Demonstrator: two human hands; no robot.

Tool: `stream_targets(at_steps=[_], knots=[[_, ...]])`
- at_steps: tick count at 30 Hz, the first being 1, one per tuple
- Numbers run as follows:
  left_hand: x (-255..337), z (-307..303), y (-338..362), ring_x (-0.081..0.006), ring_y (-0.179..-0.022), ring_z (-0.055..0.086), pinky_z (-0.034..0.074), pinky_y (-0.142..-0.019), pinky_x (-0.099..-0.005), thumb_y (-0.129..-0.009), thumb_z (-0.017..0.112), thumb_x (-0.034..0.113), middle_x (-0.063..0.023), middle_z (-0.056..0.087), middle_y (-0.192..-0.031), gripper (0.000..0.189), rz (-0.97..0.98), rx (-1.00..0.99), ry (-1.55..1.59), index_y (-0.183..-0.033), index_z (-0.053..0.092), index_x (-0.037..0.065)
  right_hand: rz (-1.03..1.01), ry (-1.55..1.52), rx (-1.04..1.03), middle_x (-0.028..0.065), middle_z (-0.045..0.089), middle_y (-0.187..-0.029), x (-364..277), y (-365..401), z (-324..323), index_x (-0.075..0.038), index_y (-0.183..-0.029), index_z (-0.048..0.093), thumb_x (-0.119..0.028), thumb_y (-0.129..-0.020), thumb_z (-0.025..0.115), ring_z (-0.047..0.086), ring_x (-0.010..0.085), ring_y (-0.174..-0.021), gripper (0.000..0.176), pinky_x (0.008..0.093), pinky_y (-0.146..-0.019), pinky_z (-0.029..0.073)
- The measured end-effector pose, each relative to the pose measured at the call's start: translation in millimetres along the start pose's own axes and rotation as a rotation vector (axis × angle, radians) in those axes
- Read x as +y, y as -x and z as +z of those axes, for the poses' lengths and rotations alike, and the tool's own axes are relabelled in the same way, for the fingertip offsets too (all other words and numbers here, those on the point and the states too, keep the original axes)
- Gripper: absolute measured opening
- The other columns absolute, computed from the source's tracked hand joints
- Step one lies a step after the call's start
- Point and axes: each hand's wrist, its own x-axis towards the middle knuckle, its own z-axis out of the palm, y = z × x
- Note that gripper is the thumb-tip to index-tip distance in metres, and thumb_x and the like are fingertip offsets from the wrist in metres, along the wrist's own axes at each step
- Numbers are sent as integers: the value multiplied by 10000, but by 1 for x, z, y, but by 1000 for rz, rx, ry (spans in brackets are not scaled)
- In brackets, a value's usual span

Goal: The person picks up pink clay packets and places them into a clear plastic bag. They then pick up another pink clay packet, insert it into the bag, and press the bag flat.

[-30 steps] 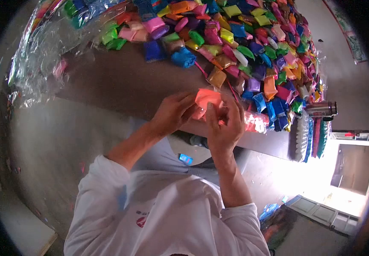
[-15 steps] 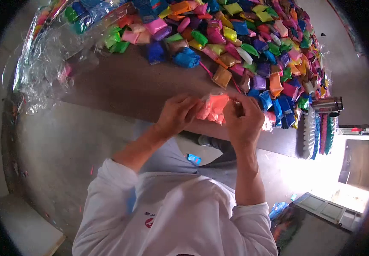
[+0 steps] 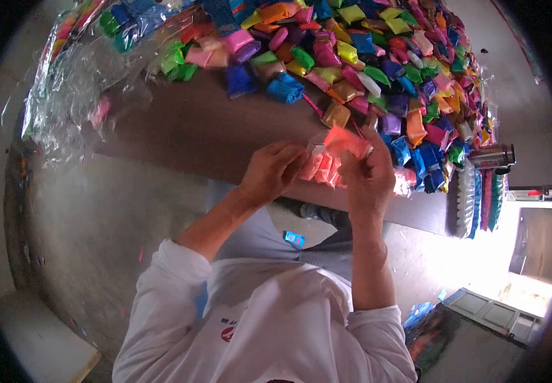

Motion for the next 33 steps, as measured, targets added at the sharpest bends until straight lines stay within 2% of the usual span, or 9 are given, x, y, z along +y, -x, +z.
stream_targets(at_steps=[2, 6, 9, 11, 16, 18, 23, 28, 33], knots=[[2, -1, -2, -361, -763, 616, 502, -640, -425, -828, 641, 78, -144, 625, -839, 117, 1, 6, -31, -935, 602, 53, 109, -423, -8, -2, 596, -796, -2, -3, -8, -62, -1144, 594, -44, -778, 697, 542, 61, -667, 381, 232, -573, 454], [-3, -8, -6, -341, -766, 628, 516, -679, -387, -859, 584, 67, -143, 630, -871, 96, -119, -102, -146, -943, 616, 31, 159, -496, 12, -9, 602, -846, 16, -6, -18, -62, -1063, 608, -35, -804, 672, 554, 56, -734, 268, 231, -642, 478], [-15, -13, -13, -295, -786, 642, 512, -697, -350, -877, 596, 118, -144, 637, -884, 112, -103, 21, -114, -934, 615, 23, -25, -185, 76, 54, 640, -936, 25, -2, -23, -52, -958, 611, -31, -816, 645, 619, 111, -819, 147, 256, -735, 503], [-15, -26, -16, -256, -794, 639, 508, -706, -334, -892, 601, 151, -127, 642, -887, 139, -179, 14, -107, -933, 613, 19, -485, -49, 107, 118, 655, -1011, 19, 1, -21, -40, -857, 611, -31, -781, 654, 656, 197, -848, 88, 283, -788, 508], [12, -65, -19, -133, -711, 597, 477, -593, -274, -933, 590, 260, -60, 621, -808, 234, -294, 118, -53, -958, 614, 29, -634, -21, 143, 197, 638, -1067, 30, 25, -7, -36, -780, 611, 71, -655, 616, 641, 313, -946, 164, 363, -820, 517], [36, -77, -16, -105, -676, 545, 446, -585, -256, -957, 540, 355, -26, 586, -792, 342, -660, -54, 297, -1028, 616, 29, -626, -36, 158, 194, 638, -1060, 31, 33, -1, -35, -778, 607, 74, -655, 617, 642, 314, -937, 164, 363, -817, 516], [83, -30, 1, -39, -580, 451, 351, -486, -202, -941, 575, 375, 28, 520, -702, 322, -732, -115, 716, -1000, 596, 59, -626, -112, 179, 182, 624, -1087, 37, 53, 12, -29, -791, 556, 129, -648, 606, 631, 316, -963, 219, 350, -797, 525], [85, -8, 17, -37, -549, 446, 345, -464, -208, -941, 571, 386, 39, 512, -655, 322, -789, -193, 696, -883, 588, 70, -564, -159, 179, 179, 616, -1114, 38, 71, 10, -9, -897, 560, 127, -696, 607, 626, 280, -987, 247, 349, -867, 499], [81, -1, 19, -37, -538, 447, 336, -445, -210, -952, 555, 369, 36, 518, -649, 317, -787, -211, 602, -820, 576, 81, 337, -1144, -170, 81, 631, -991, 50, 86, -13, 39, -1175, 525, -31, -861, 624, 606, 130, -860, 336, 278, -759, 504]])
